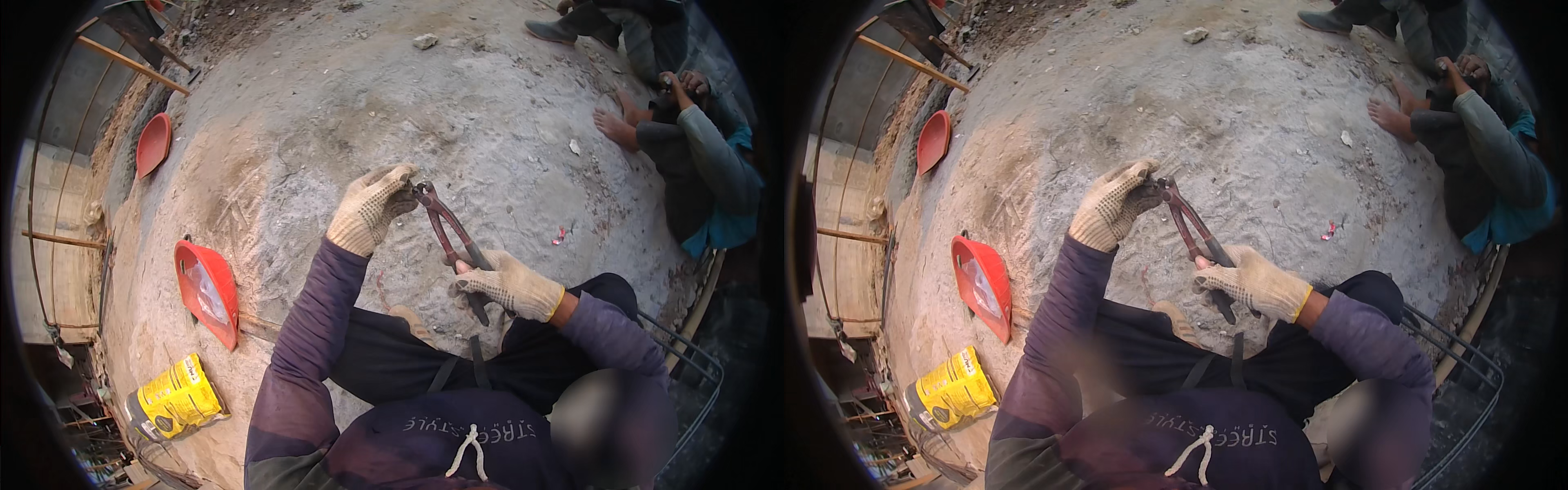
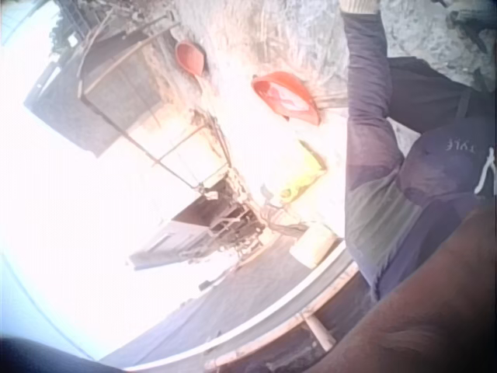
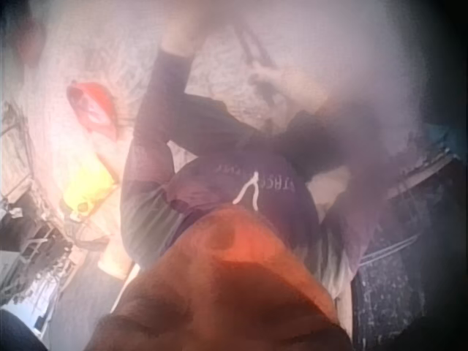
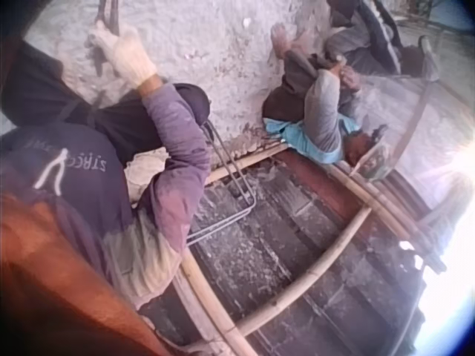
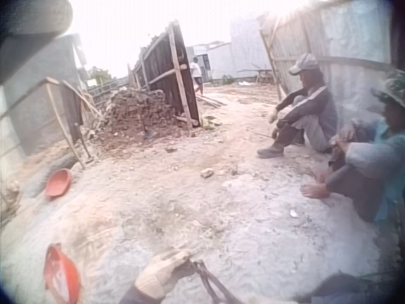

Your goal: The person holds a pair of pliers and uses a thin wire to wrap and secure the joint of the tool while sitting on the ground.

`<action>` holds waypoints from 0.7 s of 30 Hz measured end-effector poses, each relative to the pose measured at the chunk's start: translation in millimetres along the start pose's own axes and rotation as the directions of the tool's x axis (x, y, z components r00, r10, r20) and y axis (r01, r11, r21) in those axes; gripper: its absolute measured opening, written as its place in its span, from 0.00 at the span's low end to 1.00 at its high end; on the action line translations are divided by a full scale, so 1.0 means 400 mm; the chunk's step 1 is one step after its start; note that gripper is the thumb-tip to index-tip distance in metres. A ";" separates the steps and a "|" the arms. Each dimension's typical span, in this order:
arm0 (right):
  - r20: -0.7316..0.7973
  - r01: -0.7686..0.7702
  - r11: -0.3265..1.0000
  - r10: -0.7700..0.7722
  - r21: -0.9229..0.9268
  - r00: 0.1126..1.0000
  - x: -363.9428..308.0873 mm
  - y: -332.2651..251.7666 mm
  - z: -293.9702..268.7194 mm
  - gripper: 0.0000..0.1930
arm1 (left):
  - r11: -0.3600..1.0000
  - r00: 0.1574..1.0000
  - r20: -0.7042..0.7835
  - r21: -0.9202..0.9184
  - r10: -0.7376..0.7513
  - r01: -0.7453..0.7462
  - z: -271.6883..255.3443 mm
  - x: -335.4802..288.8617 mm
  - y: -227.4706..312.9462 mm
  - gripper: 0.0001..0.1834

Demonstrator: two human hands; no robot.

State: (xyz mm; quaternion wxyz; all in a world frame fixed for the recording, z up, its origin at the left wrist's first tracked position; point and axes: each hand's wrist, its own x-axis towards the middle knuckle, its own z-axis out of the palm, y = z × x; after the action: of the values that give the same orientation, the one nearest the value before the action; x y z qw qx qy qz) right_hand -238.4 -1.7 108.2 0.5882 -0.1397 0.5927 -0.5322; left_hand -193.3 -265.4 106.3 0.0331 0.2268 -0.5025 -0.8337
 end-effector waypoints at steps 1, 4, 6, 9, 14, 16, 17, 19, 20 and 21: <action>-0.005 0.005 1.000 -0.005 -0.015 1.000 0.000 0.000 0.000 0.19 | 1.000 1.000 0.006 -0.004 0.002 -0.002 0.000 0.001 0.000 0.22; -0.005 -0.002 1.000 0.002 0.015 1.000 -0.001 -0.001 0.003 0.17 | 1.000 1.000 0.021 -0.008 0.001 -0.001 -0.003 0.002 -0.001 0.22; -0.026 0.054 0.997 -0.055 -0.046 0.998 -0.002 -0.003 0.009 0.15 | 1.000 1.000 0.027 0.002 -0.007 0.007 -0.006 0.002 -0.001 0.21; -0.042 0.152 0.982 -0.158 -0.109 0.987 0.006 0.014 0.009 0.12 | 1.000 1.000 0.013 -0.013 -0.020 0.020 0.002 -0.005 0.008 0.19; -0.038 0.048 0.971 -0.058 -0.235 0.998 0.001 -0.009 0.004 0.17 | 1.000 0.999 0.037 0.014 -0.010 0.010 -0.005 -0.005 0.006 0.20; -0.041 0.008 0.968 -0.018 -0.251 0.999 -0.004 -0.016 0.004 0.17 | 1.000 0.999 0.039 0.021 -0.016 0.015 -0.003 -0.006 0.008 0.20; -0.040 0.023 0.967 -0.034 -0.254 0.999 -0.002 -0.014 0.003 0.17 | 0.999 0.999 0.037 0.026 -0.021 0.020 -0.003 -0.006 0.008 0.20; -0.041 0.055 0.964 -0.067 -0.260 0.997 0.002 -0.002 -0.001 0.18 | 0.999 0.999 0.035 0.028 -0.029 0.028 -0.001 -0.005 0.007 0.19; -0.043 0.055 0.966 -0.068 -0.252 0.997 0.005 0.003 -0.002 0.18 | 0.999 0.999 0.034 0.026 -0.032 0.031 -0.001 -0.005 0.006 0.19; -0.044 0.055 0.968 -0.068 -0.245 0.997 0.008 0.007 -0.002 0.18 | 0.999 0.999 0.033 0.024 -0.035 0.034 -0.001 -0.006 0.007 0.19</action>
State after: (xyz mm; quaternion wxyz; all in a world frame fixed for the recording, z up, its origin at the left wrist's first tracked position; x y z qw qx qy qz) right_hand -238.9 -2.8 104.1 0.5343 -0.2151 0.6640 -0.4768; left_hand -191.7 -266.2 109.2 0.0078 0.2220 -0.5089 -0.8317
